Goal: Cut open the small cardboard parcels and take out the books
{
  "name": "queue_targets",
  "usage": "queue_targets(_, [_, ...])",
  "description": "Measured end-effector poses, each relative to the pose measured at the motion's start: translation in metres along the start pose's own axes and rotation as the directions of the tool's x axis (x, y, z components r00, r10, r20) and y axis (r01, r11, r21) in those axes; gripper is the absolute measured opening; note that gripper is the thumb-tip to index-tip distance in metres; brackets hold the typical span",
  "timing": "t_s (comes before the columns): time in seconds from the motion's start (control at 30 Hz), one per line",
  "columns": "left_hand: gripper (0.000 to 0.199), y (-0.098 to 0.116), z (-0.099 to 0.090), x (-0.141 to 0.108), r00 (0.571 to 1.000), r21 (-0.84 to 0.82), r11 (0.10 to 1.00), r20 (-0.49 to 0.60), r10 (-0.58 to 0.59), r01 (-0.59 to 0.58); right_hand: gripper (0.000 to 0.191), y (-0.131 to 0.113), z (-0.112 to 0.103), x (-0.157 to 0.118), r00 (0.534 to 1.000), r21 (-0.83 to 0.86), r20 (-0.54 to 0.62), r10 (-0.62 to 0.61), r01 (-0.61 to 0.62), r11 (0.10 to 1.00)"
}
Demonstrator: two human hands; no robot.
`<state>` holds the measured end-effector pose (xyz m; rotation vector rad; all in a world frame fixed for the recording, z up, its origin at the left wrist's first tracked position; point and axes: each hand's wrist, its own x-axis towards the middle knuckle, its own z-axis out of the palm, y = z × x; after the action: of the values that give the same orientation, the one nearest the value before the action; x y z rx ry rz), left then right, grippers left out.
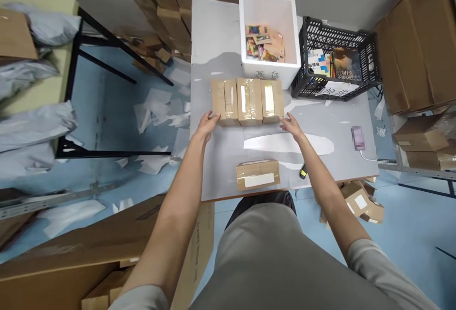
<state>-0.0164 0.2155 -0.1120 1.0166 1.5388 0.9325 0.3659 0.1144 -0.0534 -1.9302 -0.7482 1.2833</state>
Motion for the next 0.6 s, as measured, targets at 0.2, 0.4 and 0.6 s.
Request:
queue_targets(0.2, [0.049,0.014,0.017,-0.006,0.984,0.041,0.983,-0.019,-0.179,0.180,0.081,0.005,0.016,0.009,0.998,0.096,0.024,-0.058,0.056,0.994])
queue_targets(0.4, [0.046,0.016,0.062,-0.026,0.983,0.101,0.981,0.061,-0.174,0.168,0.081,0.021,-0.032,0.016,0.997,0.114,-0.062,-0.035,0.042,0.993])
queue_targets(0.6, [0.045,0.023,0.098,-0.029,0.988,0.140,0.989,0.142,-0.064,0.044,0.076,0.021,-0.074,0.028,0.995,0.057,-0.052,-0.087,0.090,0.994])
